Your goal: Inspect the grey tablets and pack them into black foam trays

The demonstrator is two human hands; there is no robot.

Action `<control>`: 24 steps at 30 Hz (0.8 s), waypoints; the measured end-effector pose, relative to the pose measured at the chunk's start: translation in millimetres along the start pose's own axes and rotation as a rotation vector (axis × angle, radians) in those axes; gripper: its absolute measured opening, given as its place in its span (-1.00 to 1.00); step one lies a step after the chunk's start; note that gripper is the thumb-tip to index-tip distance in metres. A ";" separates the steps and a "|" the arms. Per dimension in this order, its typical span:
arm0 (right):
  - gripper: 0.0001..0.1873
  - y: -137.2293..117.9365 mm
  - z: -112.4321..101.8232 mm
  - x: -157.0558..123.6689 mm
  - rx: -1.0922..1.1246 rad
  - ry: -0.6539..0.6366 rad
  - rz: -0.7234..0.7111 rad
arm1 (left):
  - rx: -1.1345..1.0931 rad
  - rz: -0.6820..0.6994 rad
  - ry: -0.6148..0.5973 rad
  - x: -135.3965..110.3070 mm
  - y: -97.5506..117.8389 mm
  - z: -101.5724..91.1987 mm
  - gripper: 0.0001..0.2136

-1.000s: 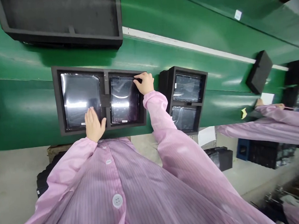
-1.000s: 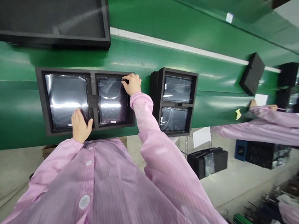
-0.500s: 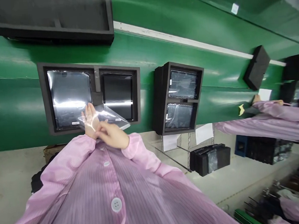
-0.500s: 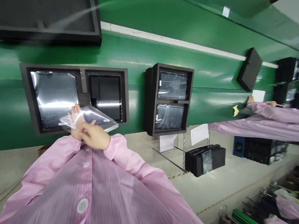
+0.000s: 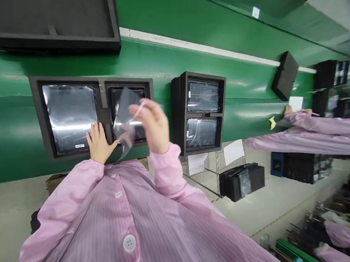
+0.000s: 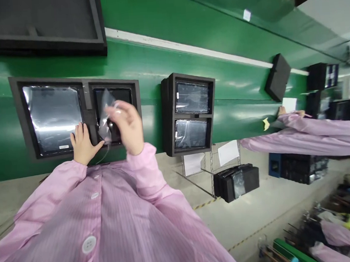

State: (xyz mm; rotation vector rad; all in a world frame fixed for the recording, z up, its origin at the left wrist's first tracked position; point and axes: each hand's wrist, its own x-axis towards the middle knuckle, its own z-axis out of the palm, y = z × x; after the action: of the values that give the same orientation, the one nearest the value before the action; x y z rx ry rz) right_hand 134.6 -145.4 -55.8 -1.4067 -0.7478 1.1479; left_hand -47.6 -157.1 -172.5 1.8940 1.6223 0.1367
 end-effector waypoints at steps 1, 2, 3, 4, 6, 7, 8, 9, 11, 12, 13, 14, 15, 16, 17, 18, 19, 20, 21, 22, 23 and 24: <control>-0.60 3.5 -20.9 13.5 -0.048 0.088 -0.058 | 0.043 -0.006 -0.001 0.7 1.4 -1.5 -0.09; -0.58 10.0 -41.7 25.5 -0.096 0.161 -0.110 | 0.063 0.001 -0.008 1.9 2.1 -2.8 -0.10; -0.57 19.1 -60.7 35.6 -0.145 0.223 -0.145 | 0.067 0.019 -0.016 3.7 1.6 -4.1 -0.11; -0.57 30.6 -76.6 43.3 -0.194 0.256 -0.157 | 0.058 0.035 -0.020 6.0 -0.1 -5.7 -0.10; -0.59 57.5 -94.5 51.4 -0.304 0.272 -0.097 | -0.001 0.072 -0.021 12.3 -7.9 -11.2 -0.10; -0.59 71.0 -96.1 52.1 -0.377 0.249 -0.019 | -0.045 0.087 -0.011 15.7 -13.7 -15.7 -0.12; -0.59 83.4 -93.3 51.1 -0.446 0.219 0.061 | -0.086 0.091 0.014 18.8 -20.4 -21.4 -0.13; -0.57 94.2 -87.0 48.9 -0.504 0.187 0.130 | -0.109 0.070 0.059 21.2 -27.4 -27.9 -0.16; -0.49 108.8 -69.2 43.7 -0.593 0.150 0.202 | -0.080 -0.062 0.199 23.0 -40.2 -41.4 -0.19; -0.42 112.4 -60.1 41.8 -0.622 0.153 0.209 | -0.037 -0.154 0.266 22.2 -44.9 -47.1 -0.20; -0.34 113.7 -52.3 40.8 -0.643 0.166 0.214 | 0.014 -0.241 0.317 20.6 -47.8 -51.4 -0.21; -0.28 113.1 -46.3 40.8 -0.658 0.182 0.225 | 0.061 -0.312 0.345 18.6 -48.8 -53.9 -0.21; -0.23 110.8 -42.3 41.7 -0.653 0.200 0.236 | 0.095 -0.360 0.353 16.7 -47.9 -54.8 -0.20; -0.19 107.6 -40.3 43.2 -0.621 0.218 0.247 | 0.118 -0.389 0.350 15.5 -45.4 -54.2 -0.19; -0.16 103.8 -39.7 44.9 -0.567 0.232 0.259 | 0.134 -0.411 0.344 15.4 -41.8 -52.7 -0.18; -0.14 100.0 -39.9 46.5 -0.504 0.243 0.272 | 0.143 -0.433 0.344 16.7 -37.6 -51.1 -0.17; -0.12 96.5 -40.3 47.7 -0.444 0.250 0.288 | 0.144 -0.459 0.345 19.5 -33.1 -50.0 -0.17; -0.11 93.4 -40.3 48.3 -0.393 0.256 0.307 | 0.139 -0.486 0.351 23.5 -29.0 -50.0 -0.16; -0.11 90.7 -39.8 48.3 -0.355 0.266 0.329 | 0.131 -0.517 0.365 28.4 -25.6 -51.5 -0.16; -0.11 88.5 -38.9 48.1 -0.331 0.278 0.347 | 0.116 -0.554 0.384 33.9 -23.0 -54.4 -0.15; -0.12 86.6 -37.8 47.7 -0.318 0.292 0.360 | 0.090 -0.599 0.400 39.5 -21.5 -58.5 -0.15; -0.13 84.9 -37.0 47.5 -0.312 0.309 0.367 | 0.051 -0.649 0.408 44.9 -21.0 -63.6 -0.16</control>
State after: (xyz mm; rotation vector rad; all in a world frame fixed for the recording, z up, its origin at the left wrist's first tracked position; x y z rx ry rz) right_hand 170.7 -130.4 -152.2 -1.9928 -0.4704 1.0799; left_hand -84.5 -90.1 -147.1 1.3341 2.4535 0.2153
